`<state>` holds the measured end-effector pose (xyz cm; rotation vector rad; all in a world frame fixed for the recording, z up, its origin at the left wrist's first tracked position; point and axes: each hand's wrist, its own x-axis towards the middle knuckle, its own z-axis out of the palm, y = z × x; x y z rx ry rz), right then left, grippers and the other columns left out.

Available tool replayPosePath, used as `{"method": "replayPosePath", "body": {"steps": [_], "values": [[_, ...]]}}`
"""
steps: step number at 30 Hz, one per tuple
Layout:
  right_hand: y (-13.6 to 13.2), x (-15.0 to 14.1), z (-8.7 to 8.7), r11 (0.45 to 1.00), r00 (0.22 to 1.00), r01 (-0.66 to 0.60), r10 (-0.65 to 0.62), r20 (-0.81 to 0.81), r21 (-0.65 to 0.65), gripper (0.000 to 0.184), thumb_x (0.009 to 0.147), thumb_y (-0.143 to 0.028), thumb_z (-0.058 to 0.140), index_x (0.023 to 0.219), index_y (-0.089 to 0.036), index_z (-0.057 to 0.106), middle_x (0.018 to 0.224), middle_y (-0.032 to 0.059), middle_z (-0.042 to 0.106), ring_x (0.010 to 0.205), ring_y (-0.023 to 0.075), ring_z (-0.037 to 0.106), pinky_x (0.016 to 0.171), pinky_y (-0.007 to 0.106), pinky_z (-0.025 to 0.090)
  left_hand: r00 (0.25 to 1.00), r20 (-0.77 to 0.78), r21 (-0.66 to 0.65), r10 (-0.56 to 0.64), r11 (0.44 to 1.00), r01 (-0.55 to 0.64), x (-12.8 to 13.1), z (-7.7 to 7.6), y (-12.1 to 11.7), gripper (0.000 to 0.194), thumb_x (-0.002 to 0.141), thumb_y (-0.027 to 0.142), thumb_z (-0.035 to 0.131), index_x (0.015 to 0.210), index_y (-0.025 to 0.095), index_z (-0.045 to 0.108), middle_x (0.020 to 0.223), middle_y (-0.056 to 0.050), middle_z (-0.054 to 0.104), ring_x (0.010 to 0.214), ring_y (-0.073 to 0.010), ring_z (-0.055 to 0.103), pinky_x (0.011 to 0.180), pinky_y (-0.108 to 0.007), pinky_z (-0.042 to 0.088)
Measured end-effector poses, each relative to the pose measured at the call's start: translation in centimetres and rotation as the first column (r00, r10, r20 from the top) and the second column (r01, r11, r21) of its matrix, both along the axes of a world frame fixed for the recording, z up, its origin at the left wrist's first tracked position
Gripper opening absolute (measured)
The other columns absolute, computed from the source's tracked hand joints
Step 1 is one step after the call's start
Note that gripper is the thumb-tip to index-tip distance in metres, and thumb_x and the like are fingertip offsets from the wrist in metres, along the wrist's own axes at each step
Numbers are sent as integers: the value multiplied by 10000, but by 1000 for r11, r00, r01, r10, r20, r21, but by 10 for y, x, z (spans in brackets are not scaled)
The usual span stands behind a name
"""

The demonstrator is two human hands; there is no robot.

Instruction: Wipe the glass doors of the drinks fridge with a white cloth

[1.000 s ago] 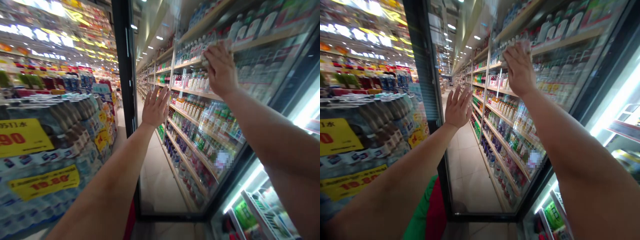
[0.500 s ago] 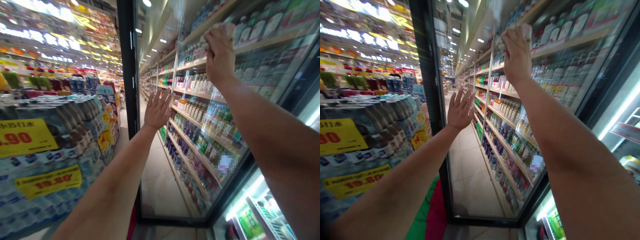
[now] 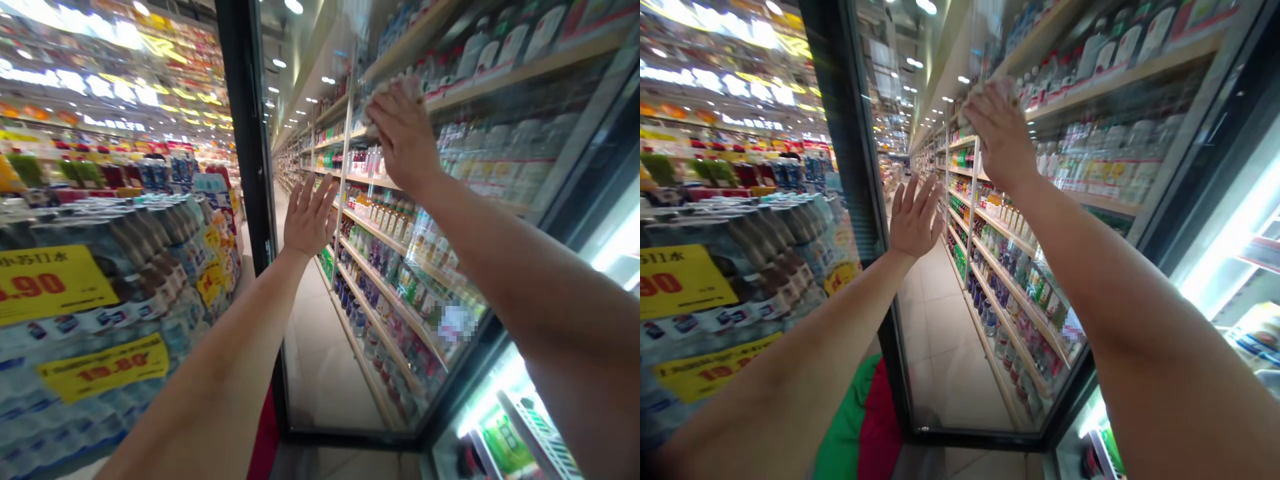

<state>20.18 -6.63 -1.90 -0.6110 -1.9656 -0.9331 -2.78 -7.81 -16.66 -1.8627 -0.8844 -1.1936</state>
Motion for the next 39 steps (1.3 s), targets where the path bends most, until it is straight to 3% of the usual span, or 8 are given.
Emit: {"method": "replayPosePath", "body": {"steps": [6, 9, 14, 20, 26, 32, 36, 39], "values": [[1, 1, -24, 999, 994, -35, 35, 99, 4, 501, 1063, -386, 280, 1482, -280, 532, 1555, -25, 504, 1559, 241, 285, 1328, 595, 158, 1000, 16, -4, -6, 1000, 6, 0, 0, 5, 591, 1006, 290, 426, 1590, 204, 383, 1657, -52, 336, 1587, -259, 123, 1319, -513, 83], [2, -2, -18, 999, 985, -23, 18, 174, 25, 480, 1050, -338, 322, 1459, -262, 560, 1534, -4, 532, 1541, 240, 324, 1322, 583, 187, 1000, 23, -15, -16, 1000, 17, 0, 0, 4, 593, 1002, 275, 440, 1588, 193, 386, 1651, -70, 348, 1583, -277, 146, 1316, -524, 89], [9, -11, -13, 997, 1000, -6, 6, -2, 76, 480, 1059, -343, 291, 1473, -291, 527, 1572, -36, 480, 1563, 218, 261, 1330, 569, 130, 1000, 13, 16, 3, 1000, -3, 0, 0, 3, 587, 1006, 269, 442, 1585, 191, 388, 1647, -69, 357, 1581, -277, 156, 1314, -511, 106], [5, -34, -8, 997, 976, -10, -6, 219, 73, 449, 1004, -225, 396, 1406, -265, 593, 1519, -21, 546, 1527, 233, 347, 1331, 568, 195, 1000, 1, 47, 9, 999, -9, 0, -1, 2, 579, 1015, 273, 431, 1583, 171, 388, 1650, -79, 348, 1582, -283, 146, 1311, -512, 106], [5, -52, 3, 983, 995, 100, -101, -1, 156, 501, 982, -147, 399, 1459, -175, 548, 1563, 34, 497, 1529, 300, 332, 1307, 593, 242, 1000, 6, 37, 2, 999, -2, 0, -2, 2, 569, 1022, 279, 417, 1581, 175, 394, 1647, -78, 355, 1582, -278, 149, 1311, -511, 103], [-2, -56, -4, 994, 948, 69, -91, 304, 81, 486, 983, -183, 434, 1451, -243, 553, 1552, -27, 511, 1529, 239, 348, 1310, 571, 236, 1000, 12, 11, -11, 1000, 11, 1, -1, 0, 576, 1019, 281, 411, 1585, 176, 389, 1652, -77, 346, 1584, -278, 141, 1311, -526, 93], [-3, -44, 1, 989, 986, 107, -118, 118, 98, 497, 992, -209, 407, 1458, -309, 548, 1563, -57, 491, 1536, 203, 335, 1329, 478, 251, 1000, 4, 31, -9, 999, 8, 1, -1, -3, 574, 1018, 280, 412, 1581, 171, 396, 1648, -79, 354, 1583, -277, 141, 1312, -518, 101], [-1, -40, -9, 990, 992, 70, -82, 94, 122, 502, 995, -206, 380, 1466, -268, 544, 1572, -27, 484, 1545, 219, 316, 1336, 529, 207, 1000, -5, 61, 5, 998, -5, 0, -1, -4, 574, 1016, 276, 419, 1578, 158, 400, 1645, -86, 360, 1583, -281, 143, 1310, -513, 109]]}}
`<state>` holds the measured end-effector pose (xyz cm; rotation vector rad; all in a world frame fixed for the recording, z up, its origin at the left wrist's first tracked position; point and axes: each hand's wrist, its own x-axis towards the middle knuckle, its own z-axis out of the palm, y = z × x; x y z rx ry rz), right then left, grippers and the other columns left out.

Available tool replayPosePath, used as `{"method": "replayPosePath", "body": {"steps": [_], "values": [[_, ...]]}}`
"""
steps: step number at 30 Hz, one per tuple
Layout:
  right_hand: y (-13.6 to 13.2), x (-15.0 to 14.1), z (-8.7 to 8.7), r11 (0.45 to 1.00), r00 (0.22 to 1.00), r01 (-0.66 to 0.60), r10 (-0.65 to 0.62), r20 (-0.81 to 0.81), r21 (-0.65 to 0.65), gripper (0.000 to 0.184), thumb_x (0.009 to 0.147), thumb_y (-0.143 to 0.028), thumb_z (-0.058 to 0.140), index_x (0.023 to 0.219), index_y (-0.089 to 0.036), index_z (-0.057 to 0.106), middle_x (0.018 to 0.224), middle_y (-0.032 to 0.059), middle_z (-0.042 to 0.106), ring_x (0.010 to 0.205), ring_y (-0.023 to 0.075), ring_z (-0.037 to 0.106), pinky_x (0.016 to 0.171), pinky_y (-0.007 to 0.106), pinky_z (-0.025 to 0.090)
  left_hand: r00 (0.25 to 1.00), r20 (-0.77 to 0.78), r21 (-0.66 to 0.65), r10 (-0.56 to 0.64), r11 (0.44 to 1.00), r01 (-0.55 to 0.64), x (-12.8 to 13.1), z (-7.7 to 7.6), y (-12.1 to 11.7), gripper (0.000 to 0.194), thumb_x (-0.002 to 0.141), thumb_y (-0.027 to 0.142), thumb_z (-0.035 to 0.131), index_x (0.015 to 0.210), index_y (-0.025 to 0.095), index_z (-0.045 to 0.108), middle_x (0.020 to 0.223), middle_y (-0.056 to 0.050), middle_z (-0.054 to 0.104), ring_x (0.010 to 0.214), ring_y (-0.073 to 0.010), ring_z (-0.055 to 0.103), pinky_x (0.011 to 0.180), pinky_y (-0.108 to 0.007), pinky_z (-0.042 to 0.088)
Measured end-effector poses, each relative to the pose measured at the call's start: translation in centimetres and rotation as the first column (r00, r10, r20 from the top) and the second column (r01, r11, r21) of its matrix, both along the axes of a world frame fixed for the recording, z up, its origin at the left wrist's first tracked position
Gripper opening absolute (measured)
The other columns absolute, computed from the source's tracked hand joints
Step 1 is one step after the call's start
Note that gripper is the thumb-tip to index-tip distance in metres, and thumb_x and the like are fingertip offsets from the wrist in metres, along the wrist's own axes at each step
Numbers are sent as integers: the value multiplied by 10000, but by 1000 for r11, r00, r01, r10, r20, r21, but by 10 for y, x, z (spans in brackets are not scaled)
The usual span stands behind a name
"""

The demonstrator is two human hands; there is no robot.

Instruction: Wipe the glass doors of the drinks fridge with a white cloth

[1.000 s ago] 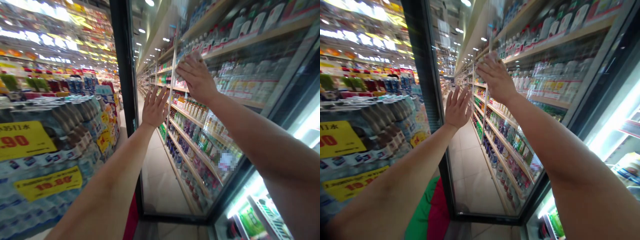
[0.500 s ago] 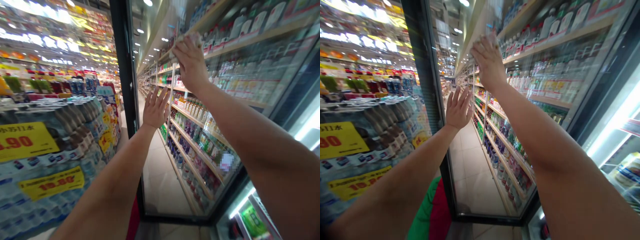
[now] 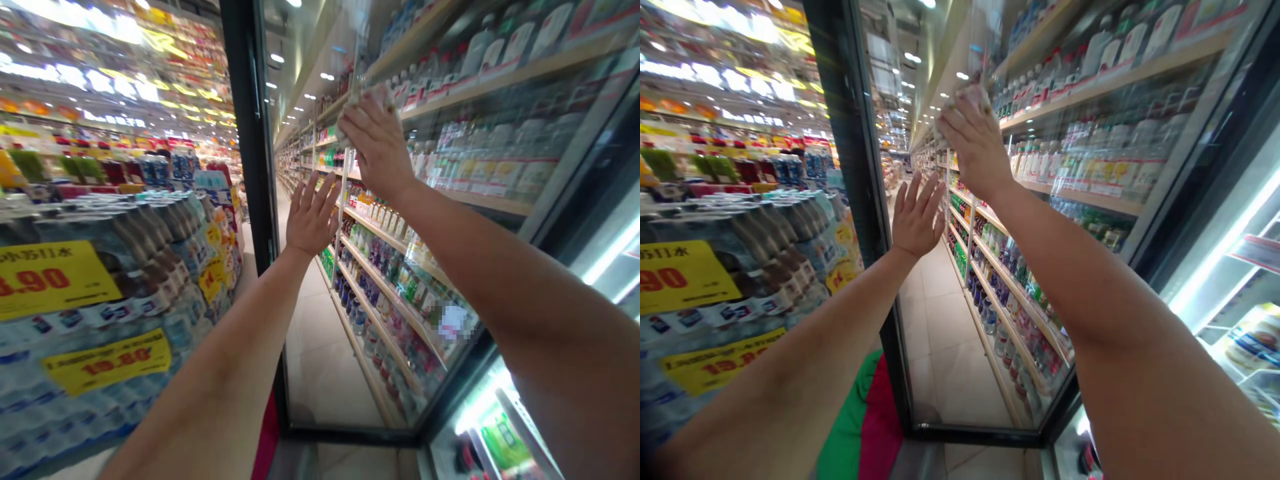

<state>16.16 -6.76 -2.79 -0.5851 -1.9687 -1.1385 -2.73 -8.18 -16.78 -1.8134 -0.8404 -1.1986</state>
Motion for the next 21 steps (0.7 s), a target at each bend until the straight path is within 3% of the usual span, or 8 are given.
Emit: {"method": "replayPosePath", "body": {"steps": [2, 4, 9, 11, 13, 17, 21], "values": [[1, 3, -5, 999, 996, -33, 35, 85, -19, 494, 991, -215, 385, 1455, -246, 550, 1555, -13, 507, 1539, 237, 330, 1325, 586, 193, 1000, 1, -3, 2, 1000, -2, 0, 0, 0, 580, 1013, 270, 423, 1581, 162, 392, 1647, -83, 355, 1583, -278, 140, 1310, -517, 108], [2, 12, -1, 998, 991, -50, 54, 122, -33, 476, 995, -255, 387, 1438, -259, 564, 1531, -22, 534, 1528, 231, 353, 1322, 574, 212, 1000, 3, -15, 2, 1000, -1, 0, -1, -1, 591, 1007, 268, 429, 1588, 176, 379, 1652, -74, 346, 1585, -272, 132, 1311, -520, 104], [6, 43, 17, 999, 982, -38, 44, -182, 37, 503, 1027, -356, 282, 1471, -335, 517, 1560, -77, 491, 1544, 152, 297, 1336, 414, 188, 1000, 13, -39, -4, 999, 4, 1, -1, -2, 597, 1004, 277, 423, 1593, 195, 373, 1658, -57, 335, 1588, -258, 108, 1316, -509, 93], [5, 46, 11, 999, 975, -31, 34, -220, 17, 521, 1023, -354, 276, 1487, -293, 504, 1582, -56, 463, 1562, 169, 253, 1340, 448, 126, 1000, 19, -61, -6, 998, 7, 1, 0, -4, 588, 1012, 287, 409, 1593, 205, 374, 1658, -55, 334, 1588, -258, 110, 1316, -516, 90], [0, 42, 0, 999, 988, -38, 32, -152, -37, 526, 1017, -351, 301, 1489, -246, 510, 1593, -37, 449, 1571, 205, 234, 1336, 504, 102, 1000, 26, -84, -12, 996, 14, 2, 0, -5, 583, 1015, 290, 402, 1591, 205, 379, 1657, -61, 336, 1586, -266, 119, 1315, -528, 87], [-8, 43, -9, 990, 999, -40, 39, -8, -135, 515, 1019, -336, 336, 1491, -249, 523, 1588, -48, 454, 1562, 220, 271, 1327, 558, 150, 999, 28, -90, -27, 996, 29, 2, 1, -6, 578, 1015, 301, 406, 1583, 192, 395, 1652, -73, 346, 1584, -278, 131, 1313, -532, 87], [-3, 61, -4, 993, 987, -73, 58, -149, -96, 515, 1038, -403, 289, 1495, -313, 511, 1577, -70, 463, 1570, 200, 238, 1332, 505, 125, 1000, 20, -71, -19, 997, 21, 1, 2, -6, 586, 1008, 299, 414, 1585, 198, 391, 1657, -56, 336, 1587, -269, 126, 1313, -523, 93]]}}
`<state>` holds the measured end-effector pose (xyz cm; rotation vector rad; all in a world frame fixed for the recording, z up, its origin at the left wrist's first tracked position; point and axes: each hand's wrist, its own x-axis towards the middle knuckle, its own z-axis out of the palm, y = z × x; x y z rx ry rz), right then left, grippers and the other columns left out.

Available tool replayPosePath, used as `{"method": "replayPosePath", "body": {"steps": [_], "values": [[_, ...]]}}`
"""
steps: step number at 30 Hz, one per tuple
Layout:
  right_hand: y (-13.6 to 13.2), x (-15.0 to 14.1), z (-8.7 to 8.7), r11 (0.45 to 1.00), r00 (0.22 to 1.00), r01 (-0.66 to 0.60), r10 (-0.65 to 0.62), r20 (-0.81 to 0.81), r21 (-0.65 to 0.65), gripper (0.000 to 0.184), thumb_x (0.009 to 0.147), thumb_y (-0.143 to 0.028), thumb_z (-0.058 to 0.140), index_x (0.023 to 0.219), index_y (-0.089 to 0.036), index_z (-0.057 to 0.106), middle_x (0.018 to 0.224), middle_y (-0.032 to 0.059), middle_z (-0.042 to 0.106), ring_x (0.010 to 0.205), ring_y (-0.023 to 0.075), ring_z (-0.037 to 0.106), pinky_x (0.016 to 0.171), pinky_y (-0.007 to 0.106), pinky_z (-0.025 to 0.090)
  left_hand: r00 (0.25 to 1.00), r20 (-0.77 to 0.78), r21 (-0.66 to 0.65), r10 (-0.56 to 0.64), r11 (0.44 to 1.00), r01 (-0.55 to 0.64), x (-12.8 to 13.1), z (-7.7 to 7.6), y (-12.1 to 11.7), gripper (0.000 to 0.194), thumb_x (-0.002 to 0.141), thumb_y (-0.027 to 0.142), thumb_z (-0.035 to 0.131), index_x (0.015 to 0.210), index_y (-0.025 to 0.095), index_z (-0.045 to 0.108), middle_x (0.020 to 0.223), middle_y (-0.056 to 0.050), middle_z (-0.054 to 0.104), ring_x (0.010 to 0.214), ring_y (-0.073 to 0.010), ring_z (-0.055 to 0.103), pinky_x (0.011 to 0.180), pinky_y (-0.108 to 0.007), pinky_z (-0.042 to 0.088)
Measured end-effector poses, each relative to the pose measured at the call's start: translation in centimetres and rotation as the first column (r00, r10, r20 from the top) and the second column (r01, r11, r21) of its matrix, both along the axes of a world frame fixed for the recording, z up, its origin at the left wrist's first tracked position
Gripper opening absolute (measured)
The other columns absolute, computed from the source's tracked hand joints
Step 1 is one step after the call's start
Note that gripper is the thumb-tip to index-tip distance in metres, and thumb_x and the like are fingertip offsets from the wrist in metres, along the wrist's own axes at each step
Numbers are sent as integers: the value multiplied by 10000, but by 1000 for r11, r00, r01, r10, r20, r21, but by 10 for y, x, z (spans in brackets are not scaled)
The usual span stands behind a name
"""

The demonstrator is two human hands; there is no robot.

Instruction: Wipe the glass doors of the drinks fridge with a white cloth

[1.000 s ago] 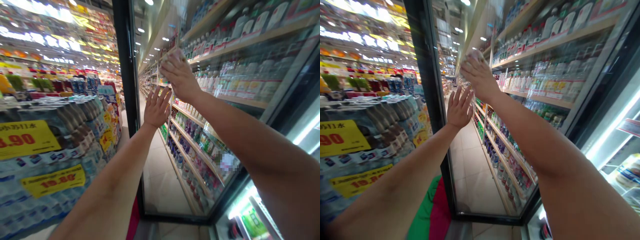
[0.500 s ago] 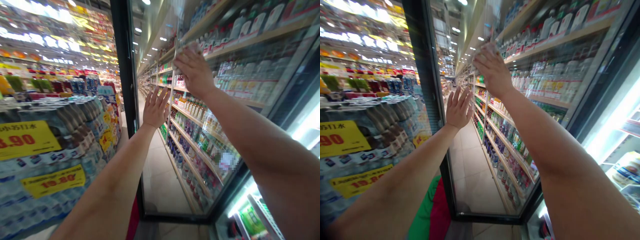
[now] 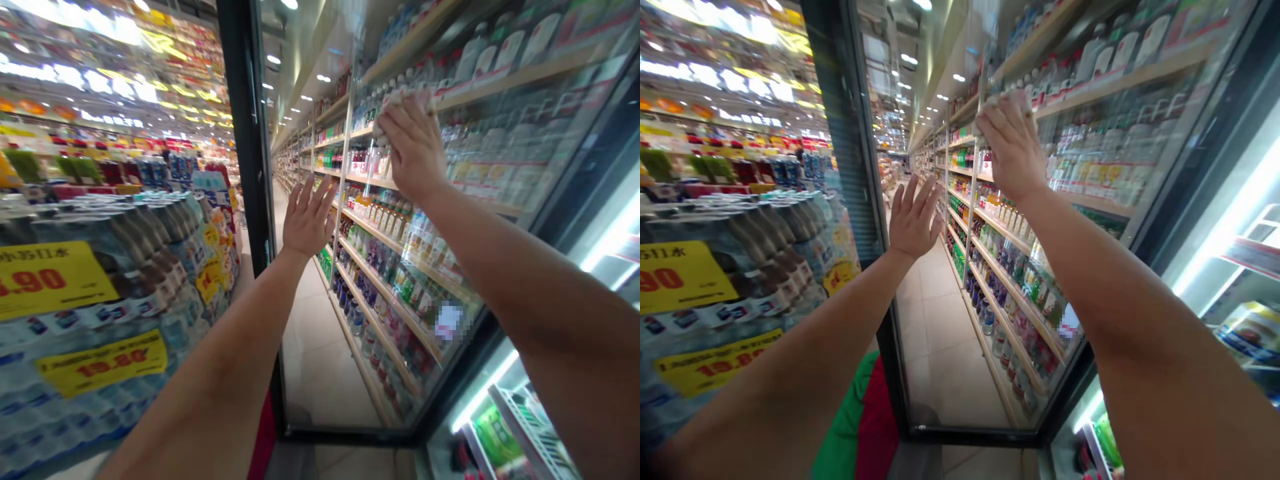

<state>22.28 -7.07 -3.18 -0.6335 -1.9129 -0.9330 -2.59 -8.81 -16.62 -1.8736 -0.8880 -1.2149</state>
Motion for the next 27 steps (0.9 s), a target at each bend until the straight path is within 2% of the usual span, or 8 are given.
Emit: {"method": "replayPosePath", "body": {"steps": [3, 6, 8, 13, 15, 18, 23, 27], "values": [[0, 7, -11, 998, 998, 21, -18, -65, 55, 540, 1044, -404, 255, 1502, -264, 504, 1594, -29, 449, 1579, 218, 210, 1326, 520, 107, 1000, 8, -14, -7, 1000, 7, 0, 0, 0, 588, 1007, 301, 412, 1585, 197, 391, 1655, -61, 339, 1585, -277, 135, 1313, -532, 87], [-8, 9, -24, 998, 994, 38, -43, 98, 49, 541, 1038, -359, 284, 1495, -189, 519, 1573, 28, 486, 1562, 249, 270, 1313, 577, 167, 1000, 5, -7, -4, 1000, 4, 0, 0, 1, 591, 1005, 294, 415, 1587, 197, 388, 1655, -62, 340, 1585, -278, 137, 1312, -531, 91], [-12, 12, -25, 998, 983, 44, -49, 174, 34, 527, 1033, -347, 311, 1482, -191, 536, 1552, 30, 513, 1543, 256, 317, 1307, 584, 198, 1000, -1, 18, 3, 1000, -3, 0, 0, 2, 592, 1003, 287, 424, 1586, 194, 387, 1654, -64, 342, 1585, -274, 135, 1311, -523, 101], [-12, 19, -18, 997, 994, 77, -75, -77, 29, 529, 1057, -402, 259, 1506, -276, 509, 1587, 4, 466, 1567, 256, 258, 1316, 556, 172, 1000, -12, 63, 8, 998, -7, -1, -1, 4, 580, 1022, 304, 415, 1590, 195, 377, 1650, -74, 347, 1582, -282, 143, 1306, -526, 123], [-12, 7, -27, 994, 985, 106, -102, -138, 22, 549, 1060, -427, 263, 1539, -246, 462, 1613, 47, 425, 1581, 280, 212, 1302, 618, 165, 1000, -16, 81, 7, 997, -6, -2, -2, 6, 578, 1037, 318, 392, 1604, 214, 350, 1654, -66, 341, 1584, -272, 127, 1307, -525, 122], [-17, -26, -50, 991, 988, 130, -132, -80, -29, 591, 1057, -485, 315, 1583, -222, 375, 1648, 85, 356, 1592, 296, 163, 1286, 644, 189, 1000, -21, 124, -2, 992, 4, -4, -4, 13, 605, 1066, 378, 351, 1640, 222, 246, 1659, -79, 335, 1587, -245, 113, 1309, -515, 133], [-30, -82, -81, 972, 994, 78, -58, 94, -222, 630, 1055, -477, 383, 1597, -160, 337, 1667, 83, 322, 1597, 255, 151, 1331, 514, 169, 998, -4, 198, -64, 978, 63, -9, -9, 31, 717, 1071, 570, 250, 1664, 200, 88, 1710, -106, 182, 1590, -257, 75, 1301, -523, 185], [-38, -91, -81, 942, 985, -83, 126, 114, -326, 630, 1065, -378, 319, 1635, -128, 223, 1675, 73, 299, 1574, 163, 235, 1313, 403, 284, 996, -14, 211, -89, 973, 89, -11, -8, 36, 698, 1071, 558, 243, 1644, 162, 196, 1683, -102, 278, 1589, -275, 100, 1294, -531, 211]]}}
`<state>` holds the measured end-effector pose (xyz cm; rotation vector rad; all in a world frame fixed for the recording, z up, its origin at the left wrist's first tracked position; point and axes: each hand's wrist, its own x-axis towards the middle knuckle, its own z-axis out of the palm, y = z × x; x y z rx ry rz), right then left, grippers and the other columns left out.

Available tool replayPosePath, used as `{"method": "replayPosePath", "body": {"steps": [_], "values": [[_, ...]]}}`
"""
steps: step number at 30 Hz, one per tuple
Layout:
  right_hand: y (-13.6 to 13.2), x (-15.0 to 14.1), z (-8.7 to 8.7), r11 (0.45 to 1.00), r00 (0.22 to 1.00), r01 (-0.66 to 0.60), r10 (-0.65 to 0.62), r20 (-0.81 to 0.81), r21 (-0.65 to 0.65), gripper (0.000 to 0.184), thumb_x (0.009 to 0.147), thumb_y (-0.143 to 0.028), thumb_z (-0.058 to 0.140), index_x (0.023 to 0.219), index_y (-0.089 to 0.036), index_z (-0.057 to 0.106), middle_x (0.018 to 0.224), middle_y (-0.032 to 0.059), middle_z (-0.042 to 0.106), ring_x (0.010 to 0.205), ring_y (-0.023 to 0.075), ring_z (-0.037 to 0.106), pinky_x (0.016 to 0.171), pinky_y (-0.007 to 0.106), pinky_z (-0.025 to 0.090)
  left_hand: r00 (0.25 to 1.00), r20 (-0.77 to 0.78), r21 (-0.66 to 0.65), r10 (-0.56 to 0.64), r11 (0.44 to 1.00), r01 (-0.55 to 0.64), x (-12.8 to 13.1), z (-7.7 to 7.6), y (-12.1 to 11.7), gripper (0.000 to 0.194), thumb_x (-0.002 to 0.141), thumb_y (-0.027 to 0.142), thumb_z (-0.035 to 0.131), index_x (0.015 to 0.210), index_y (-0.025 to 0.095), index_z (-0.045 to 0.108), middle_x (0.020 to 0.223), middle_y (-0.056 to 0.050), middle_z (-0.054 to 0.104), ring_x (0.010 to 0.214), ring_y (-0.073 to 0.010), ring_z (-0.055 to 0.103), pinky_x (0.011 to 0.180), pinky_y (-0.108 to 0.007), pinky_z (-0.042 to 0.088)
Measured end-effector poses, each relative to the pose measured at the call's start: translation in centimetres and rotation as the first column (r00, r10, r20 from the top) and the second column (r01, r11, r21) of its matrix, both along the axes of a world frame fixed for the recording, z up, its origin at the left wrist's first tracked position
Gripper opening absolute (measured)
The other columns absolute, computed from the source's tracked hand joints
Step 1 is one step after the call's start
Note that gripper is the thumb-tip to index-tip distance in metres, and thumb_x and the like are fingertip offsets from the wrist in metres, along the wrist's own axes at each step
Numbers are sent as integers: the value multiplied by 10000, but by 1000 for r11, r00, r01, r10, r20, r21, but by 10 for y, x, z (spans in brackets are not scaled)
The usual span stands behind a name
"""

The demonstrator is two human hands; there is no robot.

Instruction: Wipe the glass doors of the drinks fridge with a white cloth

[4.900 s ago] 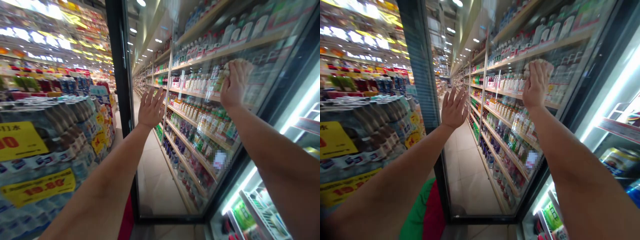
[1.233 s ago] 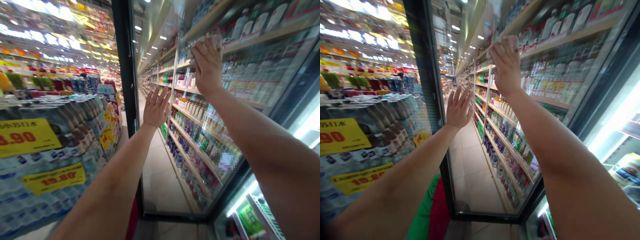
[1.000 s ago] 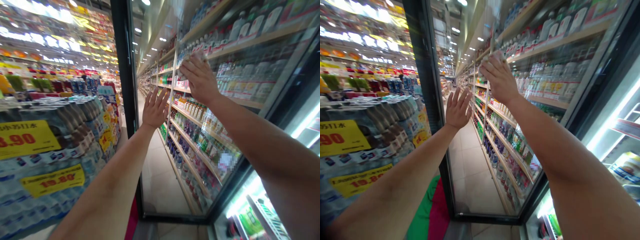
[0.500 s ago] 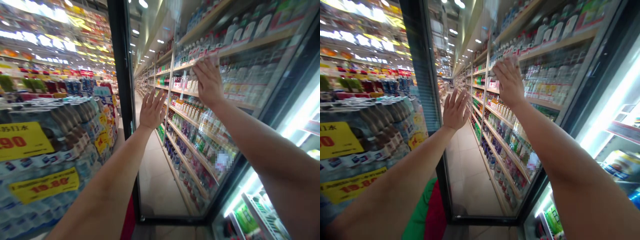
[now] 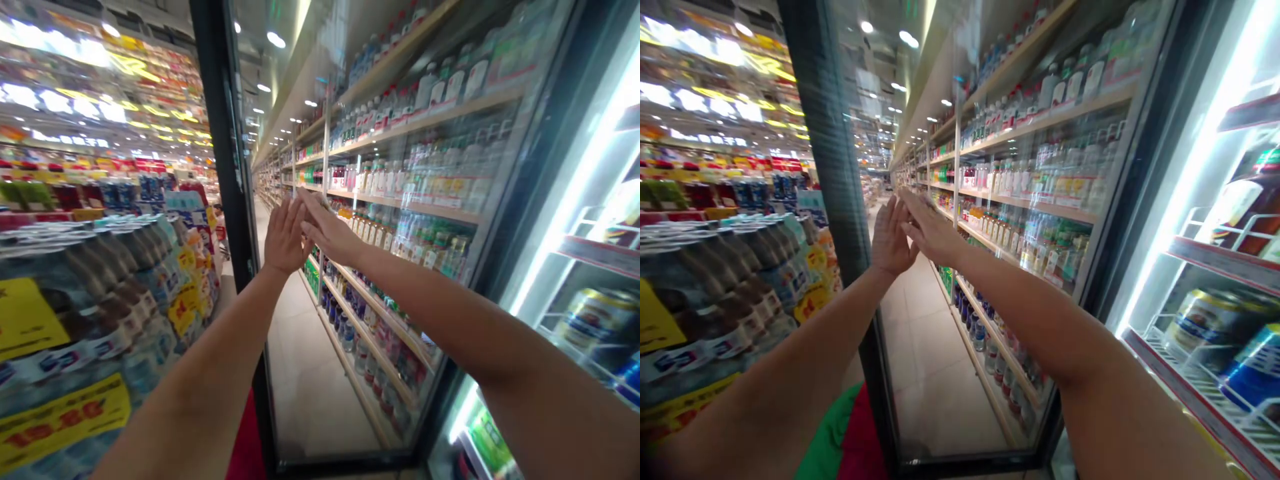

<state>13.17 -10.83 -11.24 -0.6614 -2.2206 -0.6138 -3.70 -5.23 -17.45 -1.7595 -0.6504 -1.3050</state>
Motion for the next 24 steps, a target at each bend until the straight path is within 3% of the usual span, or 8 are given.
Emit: {"method": "replayPosePath", "body": {"steps": [3, 7, 11, 15, 19, 22, 24], "values": [[-3, 24, 17, 998, 1000, 21, -21, -2, 66, 607, 1043, -266, 271, 1638, -153, 232, 1698, 53, 227, 1565, 145, 258, 1275, 379, 356, 999, -30, -64, 31, 997, -33, -1, 3, -1, 596, 1073, 506, 319, 1567, 183, 396, 1646, -72, 364, 1592, -256, 62, 1299, -545, 185], [2, 86, 45, 930, 967, 247, -255, -8, 271, 584, 1016, -251, 345, 1599, -235, 357, 1667, 47, 317, 1555, 231, 297, 1280, 549, 292, 998, -26, -118, 55, 991, -58, -1, 4, 4, 492, 1079, 510, 302, 1453, 297, 542, 1653, 72, 338, 1593, -211, 26, 1326, -492, 141], [20, 133, 44, 841, 900, 434, -415, -132, 323, 585, 1036, -405, 370, 1608, -285, 339, 1662, 53, 319, 1568, 265, 256, 1291, 598, 192, 998, -45, -41, 50, 998, -52, -4, -2, 15, 377, 1052, 378, 479, 1406, 316, 593, 1621, -25, 409, 1575, -241, 183, 1292, -552, 229], [35, 138, 27, 791, 857, 515, -477, -193, 330, 594, 1049, -390, 323, 1626, -246, 305, 1672, 63, 292, 1573, 281, 237, 1277, 643, 202, 992, -110, 34, 62, 998, -59, -7, -2, 23, 470, 978, 232, 611, 1417, 399, 594, 1578, -31, 478, 1548, -279, 271, 1263, -555, 299], [43, 133, 22, 777, 859, 512, -472, -200, 365, 598, 1054, -382, 332, 1639, -279, 265, 1675, 39, 283, 1576, 270, 229, 1281, 637, 209, 919, -393, -2, 26, 1000, -30, -5, 15, 19, 564, 1000, 126, 546, 1475, 431, 529, 1518, 25, 549, 1469, -213, 442, 1245, -421, 371], [47, 134, 21, 777, 860, 511, -467, -207, 368, 589, 1061, -374, 316, 1640, -283, 257, 1674, 26, 282, 1577, 257, 222, 1281, 631, 224, 906, -423, -3, 26, 1000, -31, 1, 25, 11, 492, 1032, 252, 547, 1519, 313, 506, 1542, -23, 520, 1438, -253, 486, 1222, -434, 399], [50, 136, 20, 787, 864, 503, -454, -217, 358, 580, 1059, -361, 312, 1635, -300, 273, 1669, 13, 292, 1576, 247, 227, 1287, 621, 226, 921, -387, -29, 38, 998, -54, 5, 23, 7, 533, 1030, 358, 562, 1548, 274, 474, 1590, -52, 450, 1449, -290, 466, 1233, -470, 373]]}}
